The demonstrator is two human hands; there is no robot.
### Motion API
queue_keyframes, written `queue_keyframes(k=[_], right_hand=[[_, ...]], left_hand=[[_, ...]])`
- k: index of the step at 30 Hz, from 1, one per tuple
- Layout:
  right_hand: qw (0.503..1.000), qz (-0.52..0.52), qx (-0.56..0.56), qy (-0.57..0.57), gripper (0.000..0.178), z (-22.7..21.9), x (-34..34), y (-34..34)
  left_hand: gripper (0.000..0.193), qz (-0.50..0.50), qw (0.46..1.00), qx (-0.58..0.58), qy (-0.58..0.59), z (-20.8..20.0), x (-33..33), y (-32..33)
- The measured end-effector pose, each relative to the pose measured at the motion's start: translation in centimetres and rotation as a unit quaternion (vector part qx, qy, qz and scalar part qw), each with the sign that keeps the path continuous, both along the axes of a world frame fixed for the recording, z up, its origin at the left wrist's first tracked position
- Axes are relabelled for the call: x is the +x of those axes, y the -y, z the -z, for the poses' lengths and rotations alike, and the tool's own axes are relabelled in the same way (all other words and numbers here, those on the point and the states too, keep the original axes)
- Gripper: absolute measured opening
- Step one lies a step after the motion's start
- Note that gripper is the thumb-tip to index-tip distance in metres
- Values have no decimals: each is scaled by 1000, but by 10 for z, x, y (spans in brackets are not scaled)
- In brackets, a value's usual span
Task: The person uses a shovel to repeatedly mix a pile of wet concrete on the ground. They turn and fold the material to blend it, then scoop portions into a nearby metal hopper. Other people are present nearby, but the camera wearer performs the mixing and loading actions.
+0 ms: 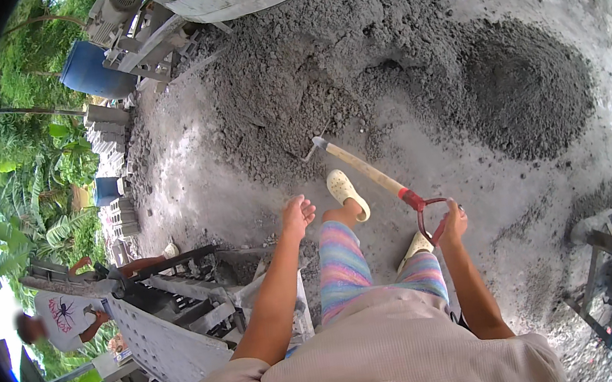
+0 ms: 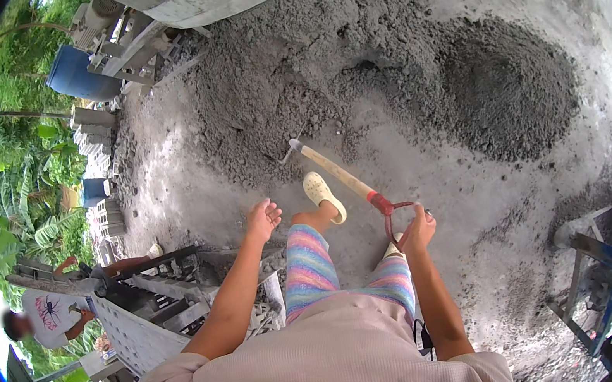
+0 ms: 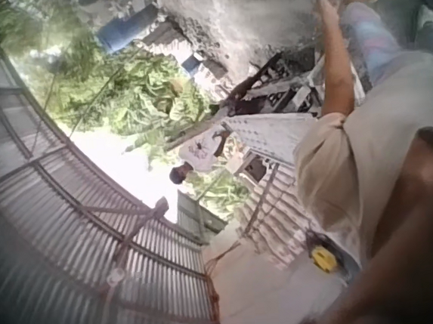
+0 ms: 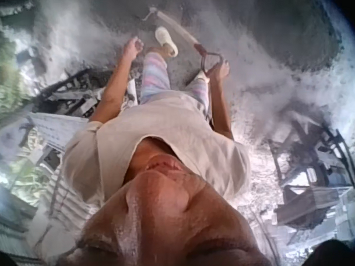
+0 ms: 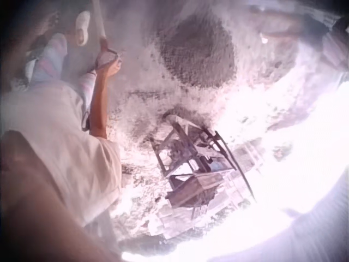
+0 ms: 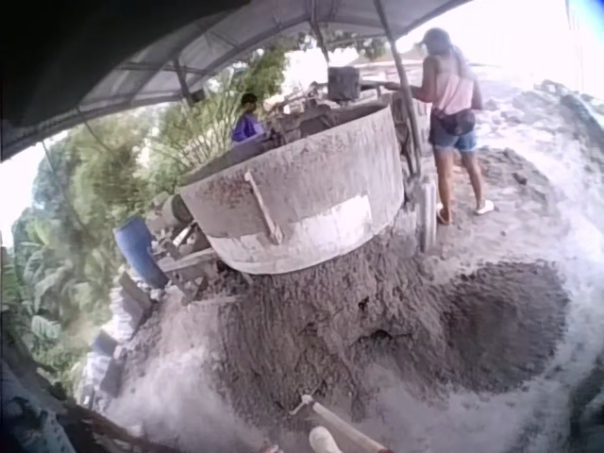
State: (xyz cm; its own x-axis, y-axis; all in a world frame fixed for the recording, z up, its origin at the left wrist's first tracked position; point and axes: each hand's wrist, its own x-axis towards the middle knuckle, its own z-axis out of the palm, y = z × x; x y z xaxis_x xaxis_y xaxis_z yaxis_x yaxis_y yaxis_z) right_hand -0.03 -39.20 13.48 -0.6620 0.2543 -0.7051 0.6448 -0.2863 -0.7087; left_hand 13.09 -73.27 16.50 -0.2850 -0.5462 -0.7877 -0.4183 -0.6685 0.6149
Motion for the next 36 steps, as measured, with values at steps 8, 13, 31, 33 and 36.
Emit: queue_keyframes(k=[8,13,31,33,36], right_hand=[[991,96,57,76,26,-90,-42,62],[978,77,154,117,32,-84,-69,57],[955,19,234,181,35,223,-143,-126],[959,22,216,180,34,213,-157,-129],[953,34,228,198,34,193,-161,-158]], left_hand=[[12,-28,979,172,103,122,-44,66],[27,34,969,216,114,177,-115,70],[22,-223,935,262,79,437,-244,-4],[21,-243,933,249,90,435,-239,-11],[20,-216,936,251,115,420,-244,-47]])
